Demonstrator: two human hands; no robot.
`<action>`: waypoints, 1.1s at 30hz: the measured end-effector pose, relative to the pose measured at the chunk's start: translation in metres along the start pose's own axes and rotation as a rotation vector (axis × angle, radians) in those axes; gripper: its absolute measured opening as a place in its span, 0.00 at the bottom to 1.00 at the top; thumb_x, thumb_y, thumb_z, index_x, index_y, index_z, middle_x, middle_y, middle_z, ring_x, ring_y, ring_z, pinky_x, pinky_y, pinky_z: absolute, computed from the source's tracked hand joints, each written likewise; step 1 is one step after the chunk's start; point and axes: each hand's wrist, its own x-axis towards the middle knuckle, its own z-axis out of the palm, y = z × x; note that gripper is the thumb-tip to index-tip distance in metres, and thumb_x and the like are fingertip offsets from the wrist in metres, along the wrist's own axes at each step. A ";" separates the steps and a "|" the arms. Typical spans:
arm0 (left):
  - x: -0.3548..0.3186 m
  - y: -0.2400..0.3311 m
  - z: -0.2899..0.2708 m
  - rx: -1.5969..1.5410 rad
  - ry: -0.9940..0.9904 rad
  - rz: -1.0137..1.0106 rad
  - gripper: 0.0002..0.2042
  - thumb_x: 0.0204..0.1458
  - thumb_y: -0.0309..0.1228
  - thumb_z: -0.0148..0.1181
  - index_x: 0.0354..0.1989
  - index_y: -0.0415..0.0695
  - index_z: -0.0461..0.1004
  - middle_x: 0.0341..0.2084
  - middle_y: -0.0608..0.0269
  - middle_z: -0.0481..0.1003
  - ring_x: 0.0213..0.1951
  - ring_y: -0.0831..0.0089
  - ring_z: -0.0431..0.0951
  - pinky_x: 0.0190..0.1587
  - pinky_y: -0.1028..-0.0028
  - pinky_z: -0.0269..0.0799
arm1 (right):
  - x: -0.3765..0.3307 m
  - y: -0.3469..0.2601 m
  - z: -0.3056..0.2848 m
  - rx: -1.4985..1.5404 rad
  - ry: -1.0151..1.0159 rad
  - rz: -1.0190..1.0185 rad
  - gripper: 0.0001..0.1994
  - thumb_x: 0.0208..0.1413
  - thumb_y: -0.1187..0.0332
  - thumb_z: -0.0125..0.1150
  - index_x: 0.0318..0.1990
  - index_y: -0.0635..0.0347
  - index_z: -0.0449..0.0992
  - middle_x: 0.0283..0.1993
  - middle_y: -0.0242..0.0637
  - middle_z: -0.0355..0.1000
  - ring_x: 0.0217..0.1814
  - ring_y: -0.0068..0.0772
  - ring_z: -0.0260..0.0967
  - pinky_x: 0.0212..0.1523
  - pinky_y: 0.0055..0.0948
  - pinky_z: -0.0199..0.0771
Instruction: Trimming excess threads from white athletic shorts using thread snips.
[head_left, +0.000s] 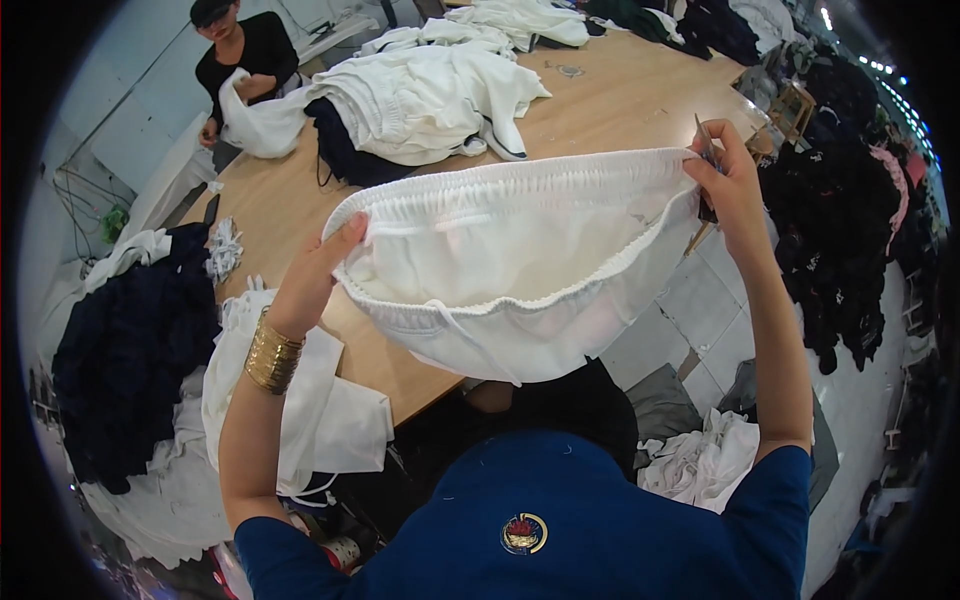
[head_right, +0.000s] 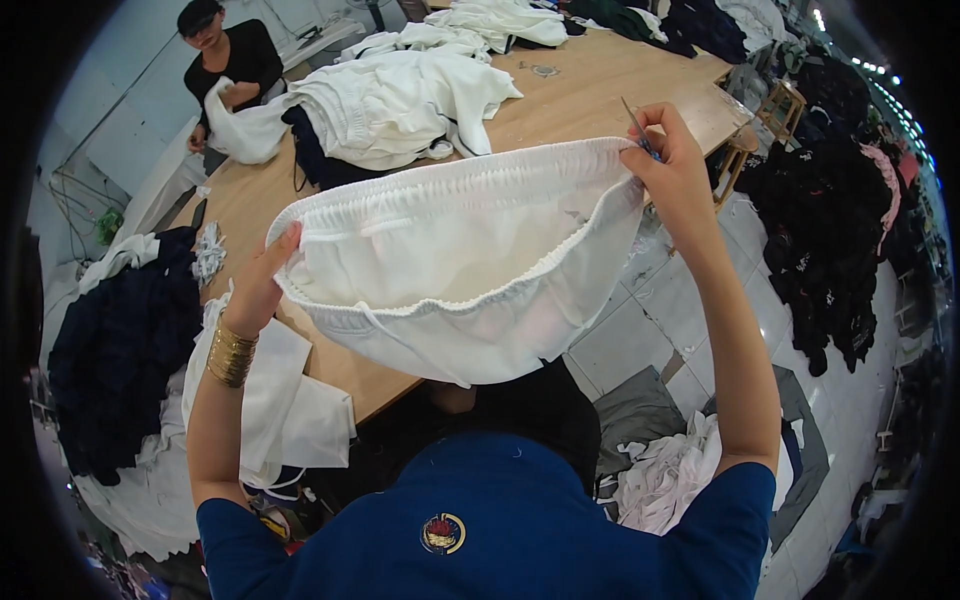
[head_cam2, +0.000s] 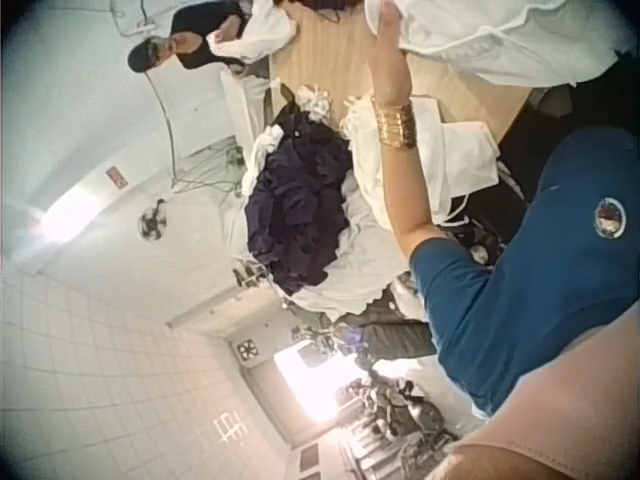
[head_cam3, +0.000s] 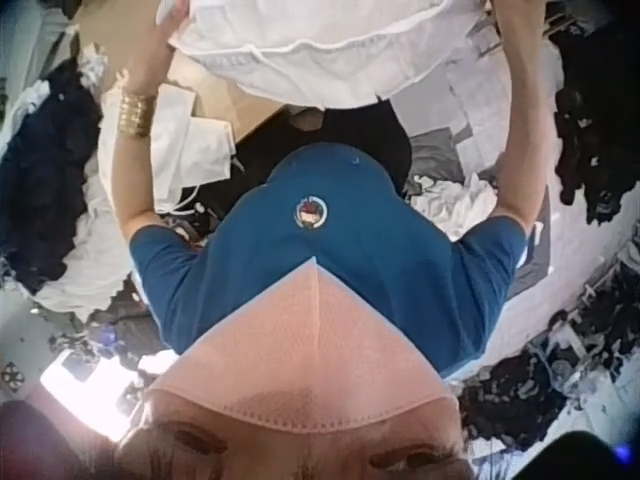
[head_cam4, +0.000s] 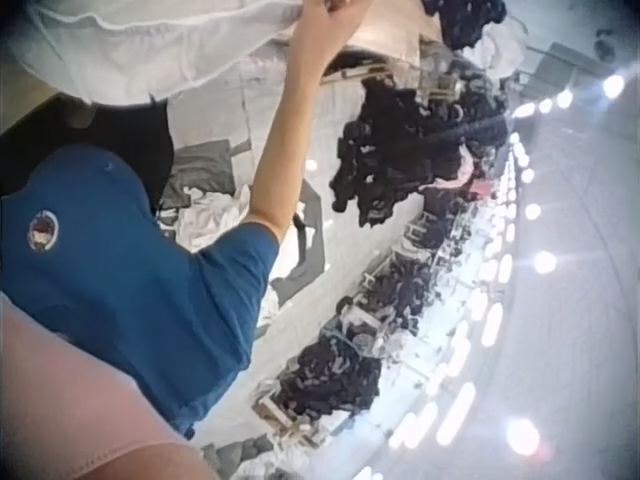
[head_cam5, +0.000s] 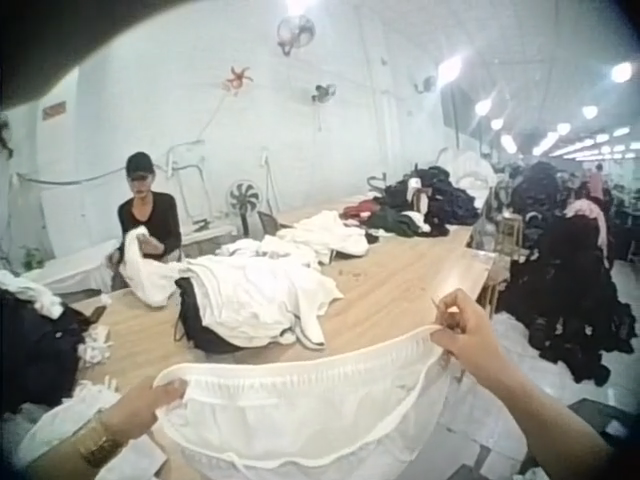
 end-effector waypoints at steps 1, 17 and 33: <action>0.002 -0.001 -0.004 -0.008 -0.002 -0.002 0.20 0.56 0.44 0.50 0.47 0.39 0.70 0.39 0.67 0.73 0.39 0.82 0.72 0.43 0.79 0.67 | 0.001 -0.001 0.001 0.044 -0.026 0.008 0.09 0.46 0.76 0.53 0.36 0.56 0.63 0.26 0.25 0.63 0.27 0.14 0.55 0.27 0.16 0.54; 0.021 0.001 -0.012 -0.055 -0.024 0.000 0.21 0.56 0.42 0.50 0.51 0.38 0.67 0.45 0.64 0.71 0.46 0.77 0.70 0.50 0.76 0.63 | 0.004 -0.011 -0.004 0.091 -0.092 0.097 0.09 0.45 0.73 0.56 0.36 0.54 0.67 0.25 0.21 0.62 0.23 0.10 0.52 0.22 0.14 0.48; 0.050 0.047 -0.107 -0.264 0.188 0.220 0.21 0.59 0.39 0.44 0.57 0.41 0.61 0.53 0.64 0.66 0.52 0.75 0.68 0.54 0.74 0.61 | 0.063 -0.059 0.072 0.272 -0.208 0.164 0.12 0.45 0.73 0.53 0.40 0.58 0.71 0.21 0.21 0.61 0.16 0.08 0.49 0.16 0.12 0.45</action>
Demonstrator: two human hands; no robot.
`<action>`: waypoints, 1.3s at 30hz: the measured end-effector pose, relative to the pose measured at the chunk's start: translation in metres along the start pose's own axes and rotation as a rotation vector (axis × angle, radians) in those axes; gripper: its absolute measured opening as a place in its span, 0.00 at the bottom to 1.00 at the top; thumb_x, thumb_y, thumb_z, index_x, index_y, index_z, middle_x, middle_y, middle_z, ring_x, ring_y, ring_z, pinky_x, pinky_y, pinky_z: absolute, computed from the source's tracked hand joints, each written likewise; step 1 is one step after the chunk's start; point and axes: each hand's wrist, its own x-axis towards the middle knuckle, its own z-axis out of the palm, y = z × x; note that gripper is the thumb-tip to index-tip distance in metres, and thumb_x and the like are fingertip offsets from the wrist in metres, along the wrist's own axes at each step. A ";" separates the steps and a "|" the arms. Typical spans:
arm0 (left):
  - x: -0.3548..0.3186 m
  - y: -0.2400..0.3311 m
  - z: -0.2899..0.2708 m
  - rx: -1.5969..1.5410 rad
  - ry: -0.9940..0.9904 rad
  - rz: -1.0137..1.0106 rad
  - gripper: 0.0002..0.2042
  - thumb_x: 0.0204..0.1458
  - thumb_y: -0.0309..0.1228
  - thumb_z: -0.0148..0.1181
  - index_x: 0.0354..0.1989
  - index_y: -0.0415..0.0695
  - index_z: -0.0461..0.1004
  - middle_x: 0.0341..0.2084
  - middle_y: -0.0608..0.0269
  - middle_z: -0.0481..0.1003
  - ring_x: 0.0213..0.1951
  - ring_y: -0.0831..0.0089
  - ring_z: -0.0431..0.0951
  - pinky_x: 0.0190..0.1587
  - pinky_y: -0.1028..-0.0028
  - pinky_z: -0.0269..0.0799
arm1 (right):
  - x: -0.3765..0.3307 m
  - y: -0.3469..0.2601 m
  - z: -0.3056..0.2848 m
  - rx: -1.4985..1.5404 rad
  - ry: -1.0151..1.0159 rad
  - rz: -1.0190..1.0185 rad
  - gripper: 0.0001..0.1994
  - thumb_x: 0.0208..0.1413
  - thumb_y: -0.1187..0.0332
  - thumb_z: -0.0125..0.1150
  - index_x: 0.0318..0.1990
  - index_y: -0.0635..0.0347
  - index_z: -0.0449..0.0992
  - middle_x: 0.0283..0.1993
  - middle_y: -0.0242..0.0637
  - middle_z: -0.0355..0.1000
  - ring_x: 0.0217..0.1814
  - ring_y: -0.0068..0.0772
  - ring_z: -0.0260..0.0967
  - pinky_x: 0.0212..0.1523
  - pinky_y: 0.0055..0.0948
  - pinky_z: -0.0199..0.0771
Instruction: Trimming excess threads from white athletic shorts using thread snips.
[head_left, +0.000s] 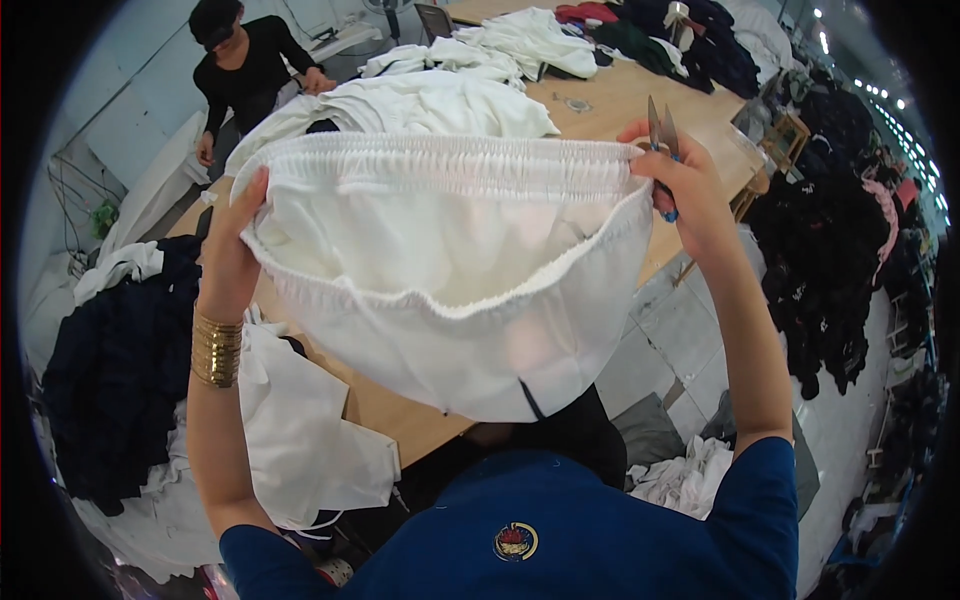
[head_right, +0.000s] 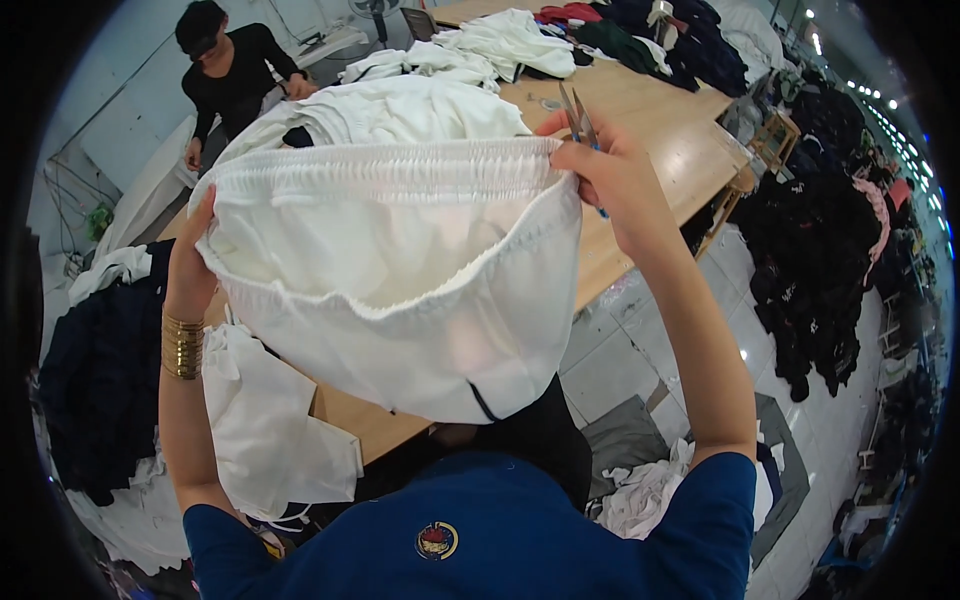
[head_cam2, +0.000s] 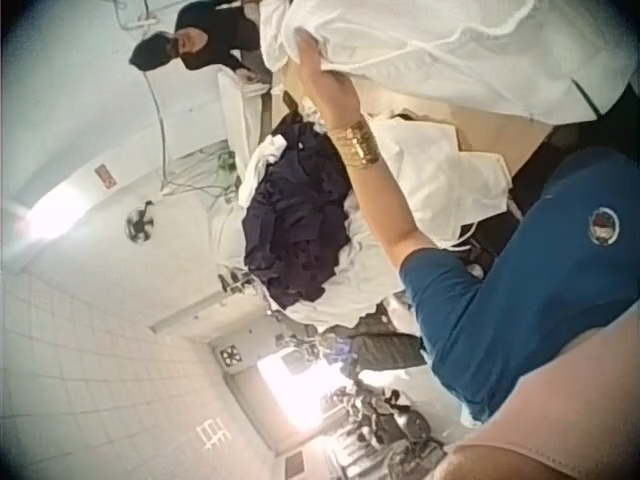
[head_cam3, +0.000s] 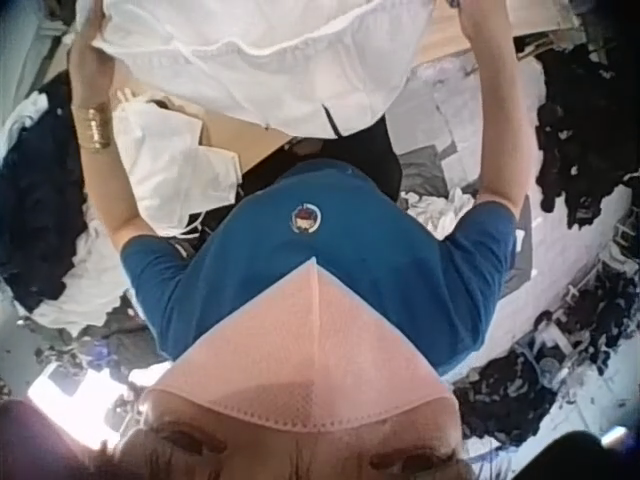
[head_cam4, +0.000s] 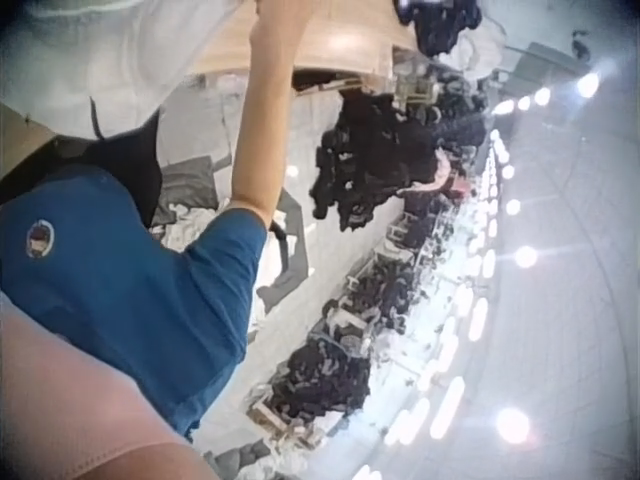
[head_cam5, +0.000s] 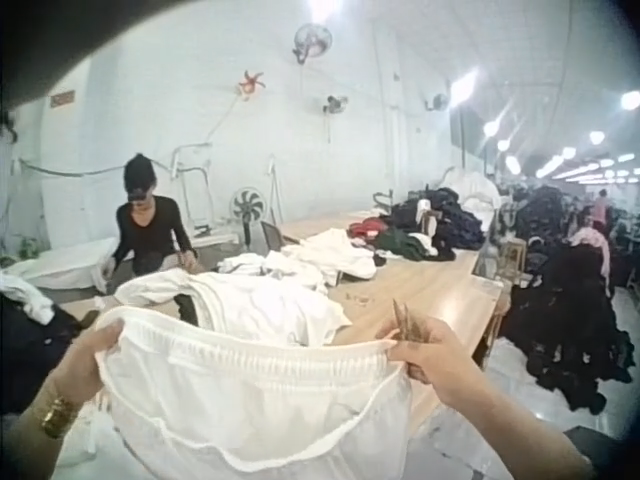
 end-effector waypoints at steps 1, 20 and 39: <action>-0.003 0.003 -0.004 -0.001 0.008 0.008 0.21 0.59 0.39 0.44 0.57 0.41 0.61 0.53 0.64 0.66 0.52 0.75 0.68 0.54 0.74 0.61 | -0.001 -0.004 0.003 0.008 -0.049 -0.012 0.12 0.44 0.74 0.53 0.39 0.58 0.71 0.22 0.21 0.61 0.17 0.08 0.49 0.16 0.12 0.44; -0.068 -0.033 0.030 1.227 -0.036 0.335 0.18 0.47 0.33 0.59 0.46 0.41 0.68 0.44 0.56 0.70 0.48 0.59 0.68 0.51 0.70 0.61 | -0.015 0.042 0.071 0.106 -0.360 -0.018 0.11 0.45 0.79 0.51 0.38 0.59 0.70 0.30 0.26 0.67 0.31 0.14 0.62 0.33 0.15 0.60; -0.084 -0.132 0.131 0.168 -0.240 -0.209 0.07 0.54 0.29 0.52 0.29 0.38 0.70 0.25 0.71 0.63 0.29 0.84 0.62 0.32 0.83 0.58 | -0.077 0.097 0.074 -0.231 -0.190 -0.327 0.12 0.38 0.80 0.64 0.33 0.57 0.75 0.37 0.33 0.69 0.34 0.23 0.69 0.24 0.18 0.66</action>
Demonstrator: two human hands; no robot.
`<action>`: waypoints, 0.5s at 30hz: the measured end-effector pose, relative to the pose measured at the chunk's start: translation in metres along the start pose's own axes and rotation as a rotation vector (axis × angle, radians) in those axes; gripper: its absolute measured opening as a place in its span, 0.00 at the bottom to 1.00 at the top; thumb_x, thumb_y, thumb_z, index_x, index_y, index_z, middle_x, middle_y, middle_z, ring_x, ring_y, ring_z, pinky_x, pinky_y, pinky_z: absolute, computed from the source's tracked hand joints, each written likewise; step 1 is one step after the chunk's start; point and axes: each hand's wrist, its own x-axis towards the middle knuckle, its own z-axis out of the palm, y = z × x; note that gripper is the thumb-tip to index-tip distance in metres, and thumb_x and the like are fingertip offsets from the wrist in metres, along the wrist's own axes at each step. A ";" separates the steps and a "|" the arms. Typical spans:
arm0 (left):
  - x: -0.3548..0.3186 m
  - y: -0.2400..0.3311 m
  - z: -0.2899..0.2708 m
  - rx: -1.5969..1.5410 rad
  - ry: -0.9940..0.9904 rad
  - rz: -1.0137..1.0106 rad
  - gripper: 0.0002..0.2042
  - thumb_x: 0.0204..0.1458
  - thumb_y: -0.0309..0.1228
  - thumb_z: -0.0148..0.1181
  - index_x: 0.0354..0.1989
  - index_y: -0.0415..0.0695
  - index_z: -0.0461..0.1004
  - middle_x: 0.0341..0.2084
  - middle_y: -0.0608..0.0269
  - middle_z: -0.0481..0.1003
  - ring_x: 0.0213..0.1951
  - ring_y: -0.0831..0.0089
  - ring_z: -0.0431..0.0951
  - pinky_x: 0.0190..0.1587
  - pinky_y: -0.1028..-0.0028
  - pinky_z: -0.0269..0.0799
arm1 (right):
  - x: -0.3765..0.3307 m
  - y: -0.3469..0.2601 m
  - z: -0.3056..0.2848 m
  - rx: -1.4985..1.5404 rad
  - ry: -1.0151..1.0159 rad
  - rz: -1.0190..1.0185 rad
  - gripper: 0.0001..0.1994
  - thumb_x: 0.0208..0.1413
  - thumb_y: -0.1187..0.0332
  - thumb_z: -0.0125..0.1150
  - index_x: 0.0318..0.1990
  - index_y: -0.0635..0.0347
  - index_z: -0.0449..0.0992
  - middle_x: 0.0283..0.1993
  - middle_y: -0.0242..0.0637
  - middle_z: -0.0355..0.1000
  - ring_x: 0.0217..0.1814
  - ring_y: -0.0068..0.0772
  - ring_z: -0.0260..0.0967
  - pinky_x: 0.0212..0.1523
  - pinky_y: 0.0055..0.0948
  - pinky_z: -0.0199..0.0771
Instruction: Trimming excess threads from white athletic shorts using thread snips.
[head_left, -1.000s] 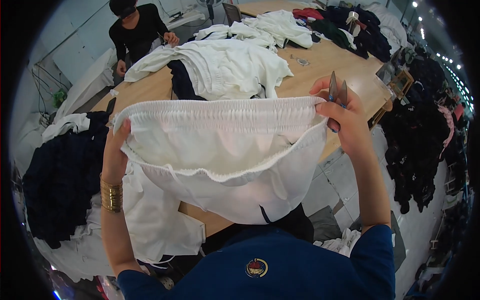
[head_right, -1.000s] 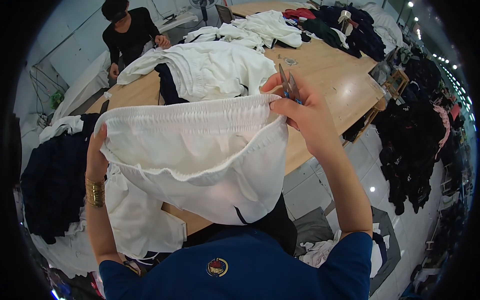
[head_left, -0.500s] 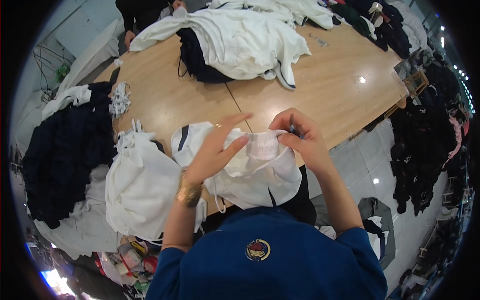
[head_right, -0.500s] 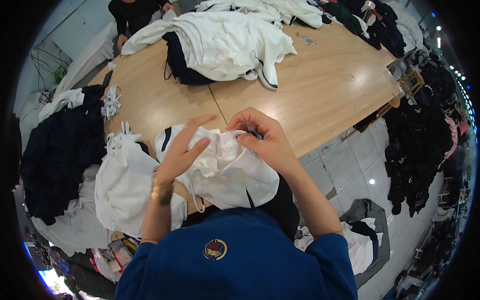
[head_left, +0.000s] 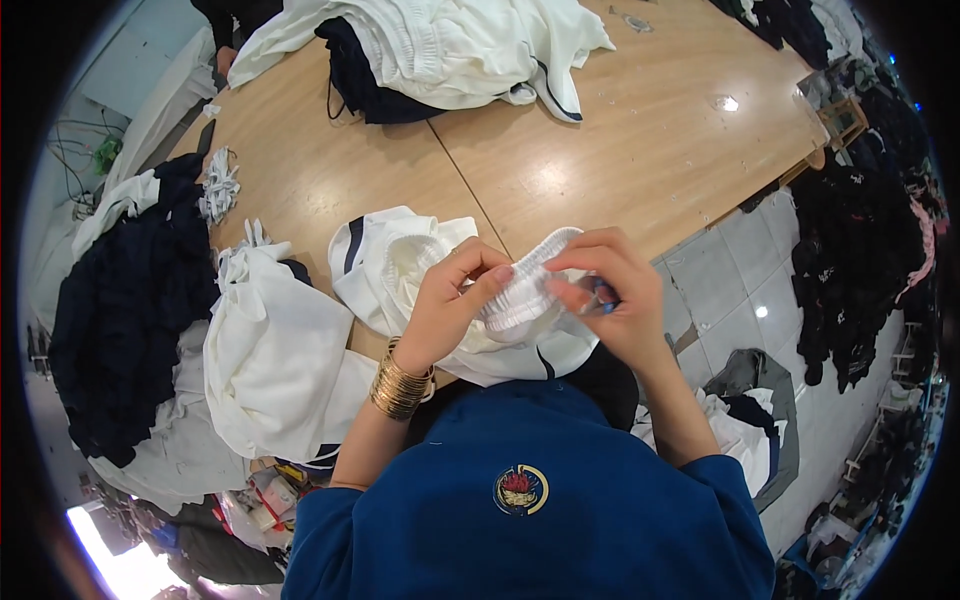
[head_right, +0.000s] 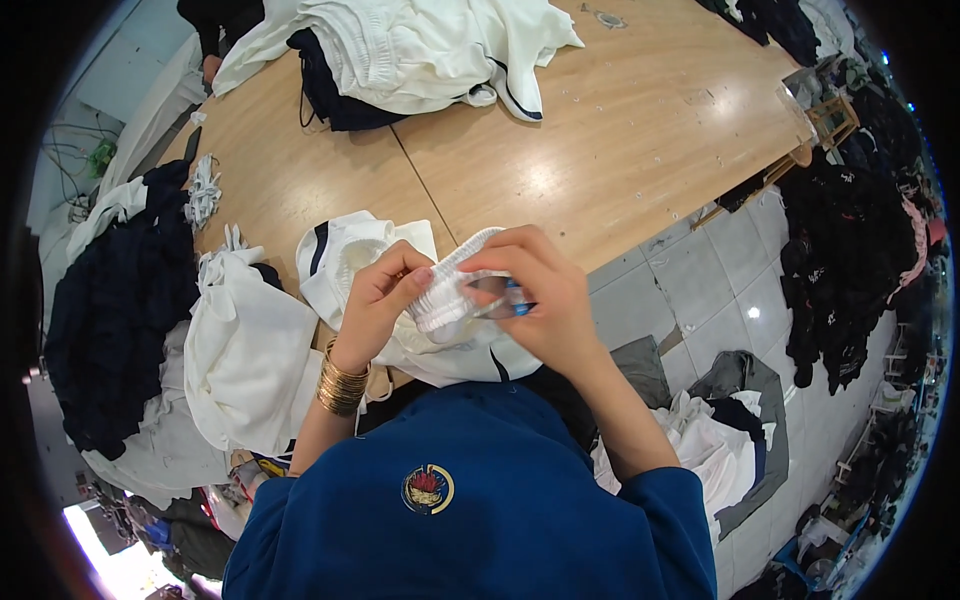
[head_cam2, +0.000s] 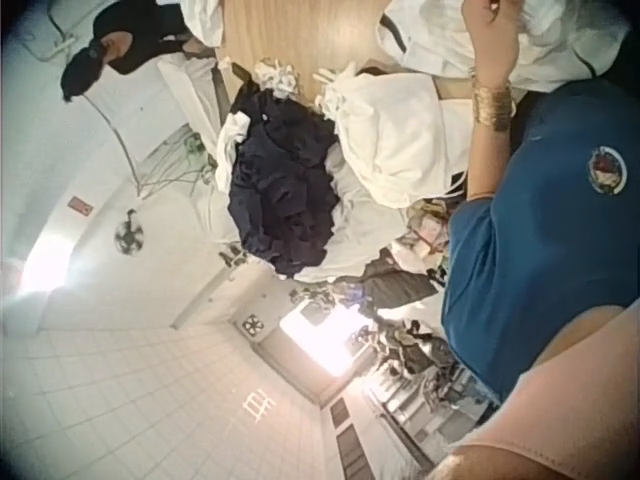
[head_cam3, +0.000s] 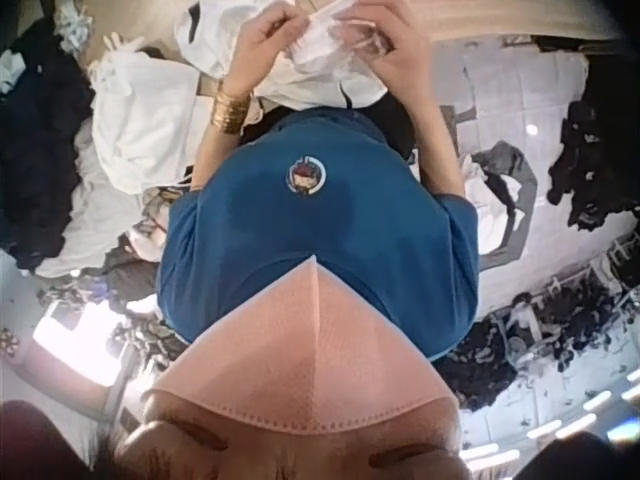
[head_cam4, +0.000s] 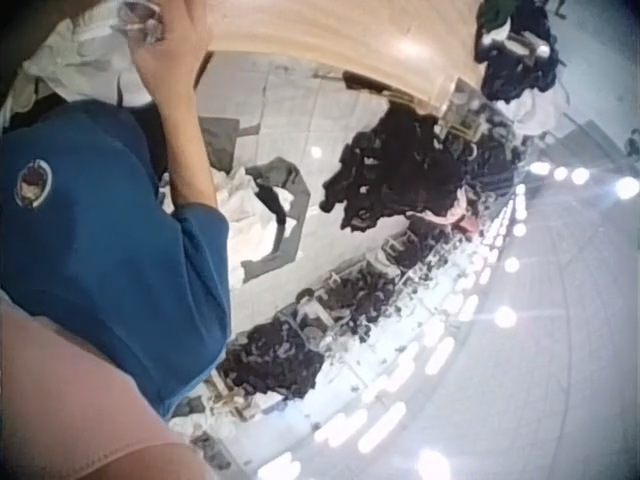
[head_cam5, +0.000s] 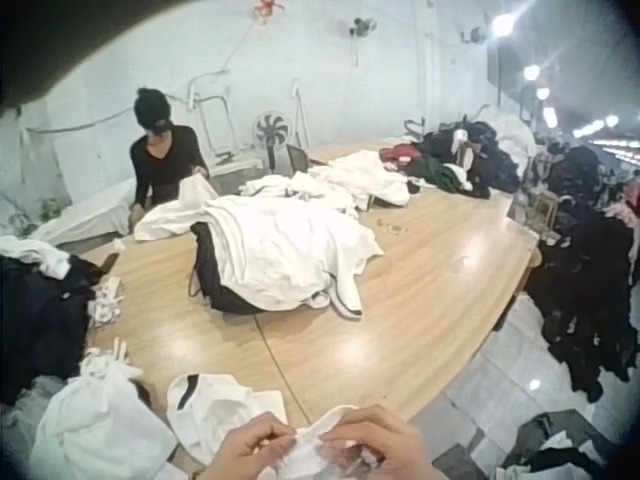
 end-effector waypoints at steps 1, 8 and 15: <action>0.000 0.002 0.002 0.002 -0.007 -0.005 0.07 0.54 0.29 0.52 0.29 0.38 0.70 0.25 0.71 0.63 0.29 0.84 0.62 0.32 0.83 0.58 | -0.001 -0.001 0.003 0.000 0.006 0.006 0.12 0.38 0.80 0.64 0.33 0.57 0.75 0.37 0.33 0.69 0.34 0.23 0.69 0.24 0.18 0.66; -0.001 0.009 0.004 0.132 0.022 0.094 0.05 0.52 0.27 0.54 0.33 0.39 0.72 0.25 0.67 0.65 0.29 0.79 0.65 0.32 0.81 0.60 | -0.006 0.004 0.018 0.051 0.084 0.016 0.09 0.40 0.78 0.65 0.32 0.58 0.76 0.35 0.34 0.69 0.32 0.23 0.68 0.22 0.18 0.67; -0.002 0.011 0.005 0.176 -0.012 0.095 0.06 0.51 0.26 0.54 0.35 0.39 0.74 0.26 0.66 0.67 0.29 0.78 0.66 0.32 0.80 0.61 | -0.006 0.003 0.016 0.084 0.058 0.133 0.07 0.44 0.77 0.63 0.32 0.60 0.73 0.34 0.32 0.67 0.30 0.20 0.63 0.27 0.16 0.60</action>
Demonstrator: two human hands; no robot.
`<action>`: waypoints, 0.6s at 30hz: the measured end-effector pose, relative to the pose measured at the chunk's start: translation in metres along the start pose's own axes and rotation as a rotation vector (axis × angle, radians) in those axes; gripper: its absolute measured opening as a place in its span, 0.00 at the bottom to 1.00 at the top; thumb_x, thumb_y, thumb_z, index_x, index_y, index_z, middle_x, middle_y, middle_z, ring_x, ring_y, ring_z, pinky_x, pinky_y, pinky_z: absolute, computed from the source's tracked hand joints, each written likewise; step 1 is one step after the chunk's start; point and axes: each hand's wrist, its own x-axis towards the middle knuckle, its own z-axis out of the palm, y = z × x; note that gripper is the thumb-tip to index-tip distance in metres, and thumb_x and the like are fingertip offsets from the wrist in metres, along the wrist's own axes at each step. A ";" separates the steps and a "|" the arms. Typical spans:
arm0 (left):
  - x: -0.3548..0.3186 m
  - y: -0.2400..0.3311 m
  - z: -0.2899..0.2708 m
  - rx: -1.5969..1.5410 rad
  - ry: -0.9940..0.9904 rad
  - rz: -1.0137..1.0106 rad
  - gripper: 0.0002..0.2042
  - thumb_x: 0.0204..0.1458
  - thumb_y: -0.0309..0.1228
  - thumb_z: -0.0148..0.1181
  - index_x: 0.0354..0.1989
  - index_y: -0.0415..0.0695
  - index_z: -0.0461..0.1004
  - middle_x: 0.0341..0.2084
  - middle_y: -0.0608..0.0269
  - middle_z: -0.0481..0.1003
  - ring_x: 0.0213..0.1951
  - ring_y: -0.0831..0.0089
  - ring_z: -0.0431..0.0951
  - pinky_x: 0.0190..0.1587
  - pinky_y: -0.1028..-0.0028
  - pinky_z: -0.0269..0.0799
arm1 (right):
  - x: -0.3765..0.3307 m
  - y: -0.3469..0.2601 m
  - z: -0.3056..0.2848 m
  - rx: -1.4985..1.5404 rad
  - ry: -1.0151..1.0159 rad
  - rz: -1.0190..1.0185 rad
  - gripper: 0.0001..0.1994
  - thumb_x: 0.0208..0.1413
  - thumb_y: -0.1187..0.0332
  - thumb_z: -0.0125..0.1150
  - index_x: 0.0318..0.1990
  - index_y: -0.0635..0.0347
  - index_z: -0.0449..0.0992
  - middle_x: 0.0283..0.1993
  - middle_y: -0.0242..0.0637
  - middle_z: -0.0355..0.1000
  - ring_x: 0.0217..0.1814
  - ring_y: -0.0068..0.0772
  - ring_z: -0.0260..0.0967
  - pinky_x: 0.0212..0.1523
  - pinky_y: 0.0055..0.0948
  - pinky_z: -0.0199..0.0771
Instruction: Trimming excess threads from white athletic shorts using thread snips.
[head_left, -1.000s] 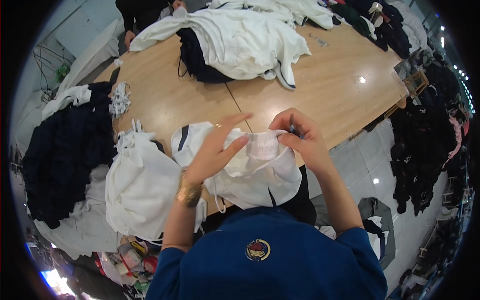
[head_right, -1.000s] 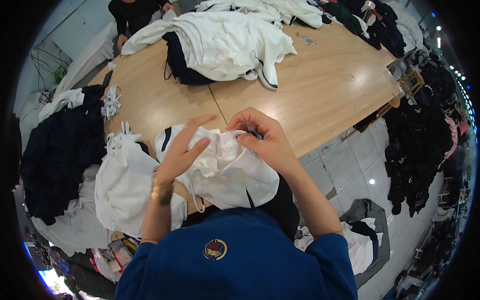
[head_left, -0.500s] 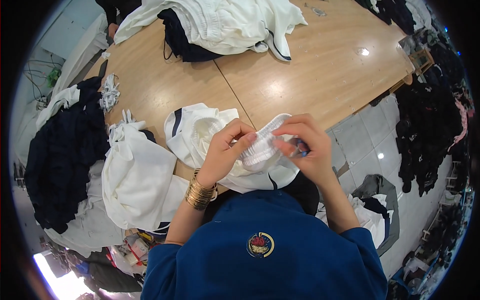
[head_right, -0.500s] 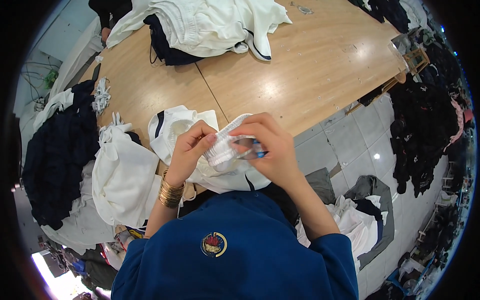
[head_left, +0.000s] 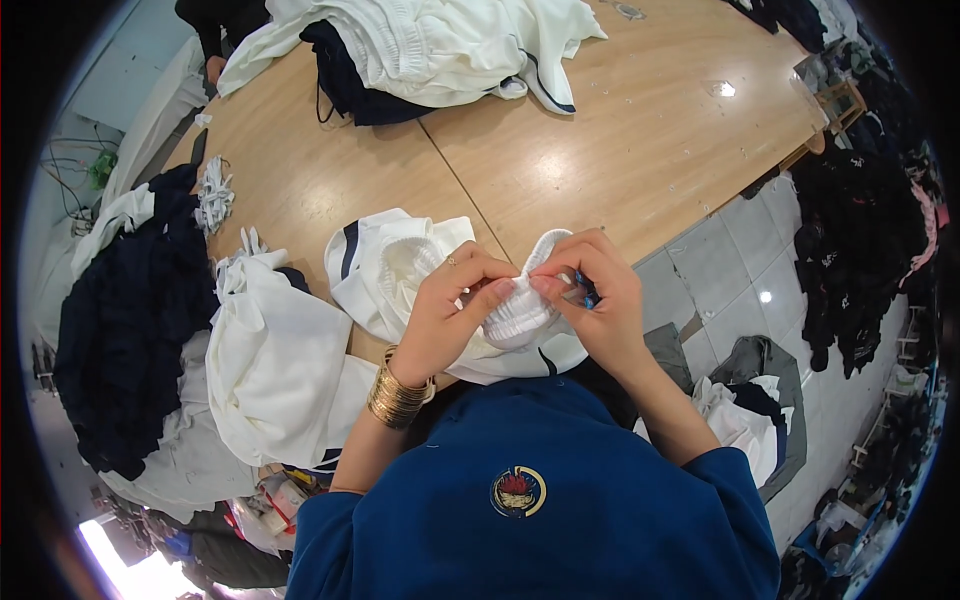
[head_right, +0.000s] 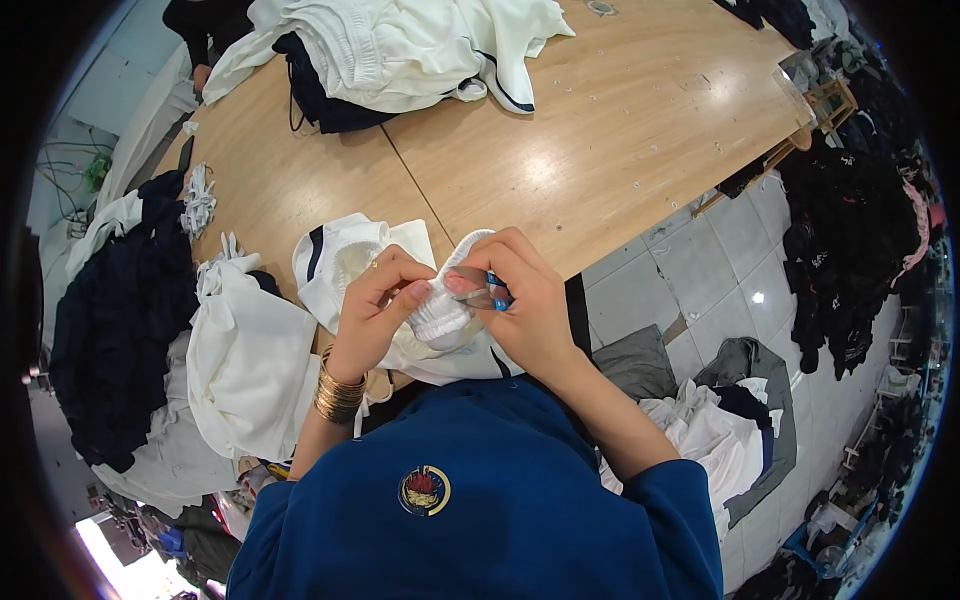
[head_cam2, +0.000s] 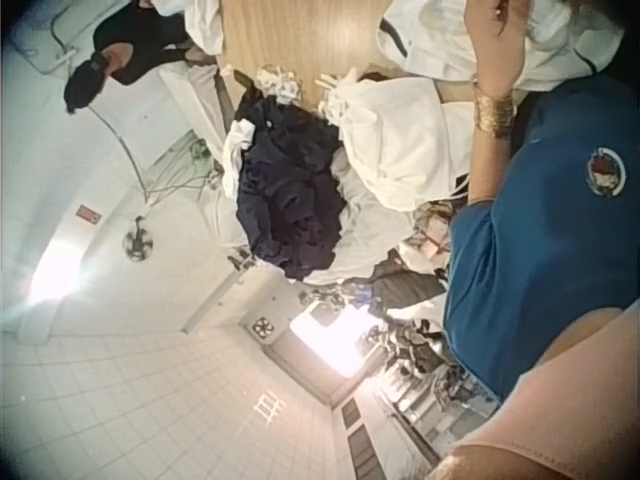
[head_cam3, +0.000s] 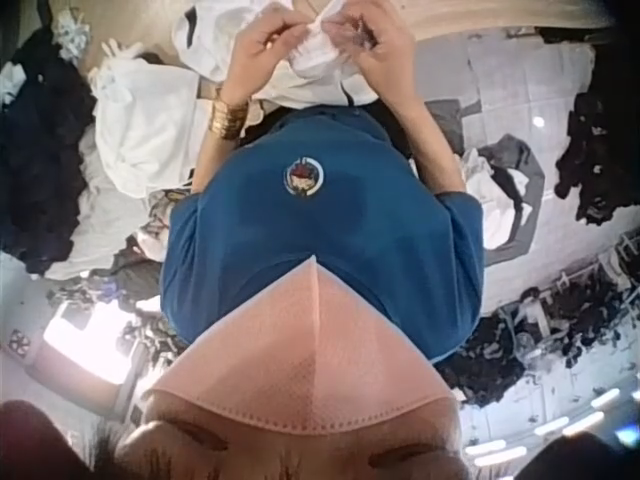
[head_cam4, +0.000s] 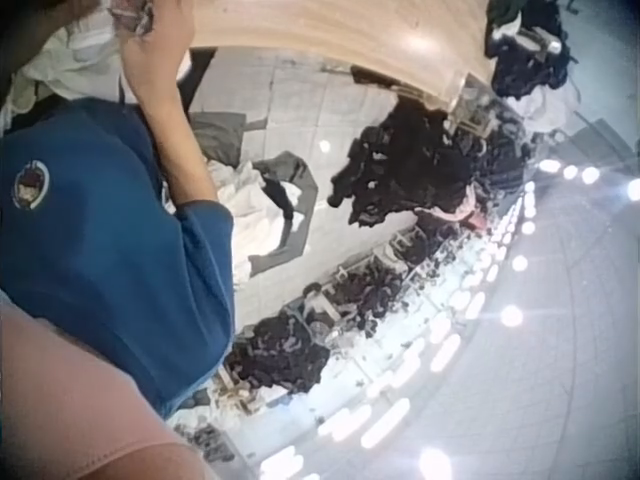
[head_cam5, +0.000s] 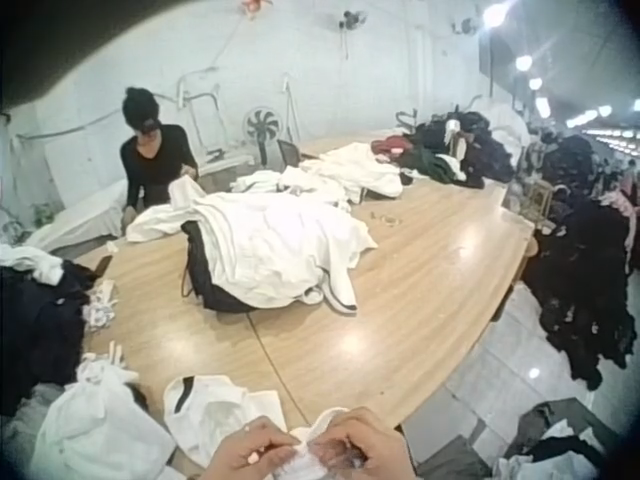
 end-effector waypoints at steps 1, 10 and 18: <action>0.000 -0.001 0.000 -0.001 -0.003 -0.003 0.06 0.51 0.26 0.54 0.35 0.39 0.74 0.26 0.66 0.67 0.29 0.78 0.66 0.32 0.80 0.61 | 0.001 -0.003 -0.001 -0.036 -0.014 0.042 0.06 0.46 0.77 0.61 0.31 0.60 0.72 0.34 0.31 0.67 0.29 0.19 0.61 0.28 0.16 0.58; -0.001 -0.004 -0.007 -0.004 -0.006 -0.011 0.06 0.51 0.27 0.54 0.35 0.39 0.74 0.26 0.66 0.68 0.29 0.77 0.66 0.32 0.80 0.61 | 0.019 0.003 -0.043 -0.065 0.094 0.027 0.06 0.50 0.73 0.58 0.36 0.59 0.73 0.35 0.29 0.67 0.29 0.18 0.58 0.29 0.18 0.58; -0.004 -0.013 -0.009 0.503 0.258 0.155 0.09 0.47 0.27 0.58 0.38 0.44 0.75 0.39 0.60 0.68 0.43 0.67 0.67 0.45 0.72 0.62 | 0.032 0.043 -0.054 0.027 0.216 0.434 0.11 0.50 0.65 0.60 0.35 0.64 0.74 0.28 0.36 0.70 0.31 0.27 0.66 0.35 0.22 0.66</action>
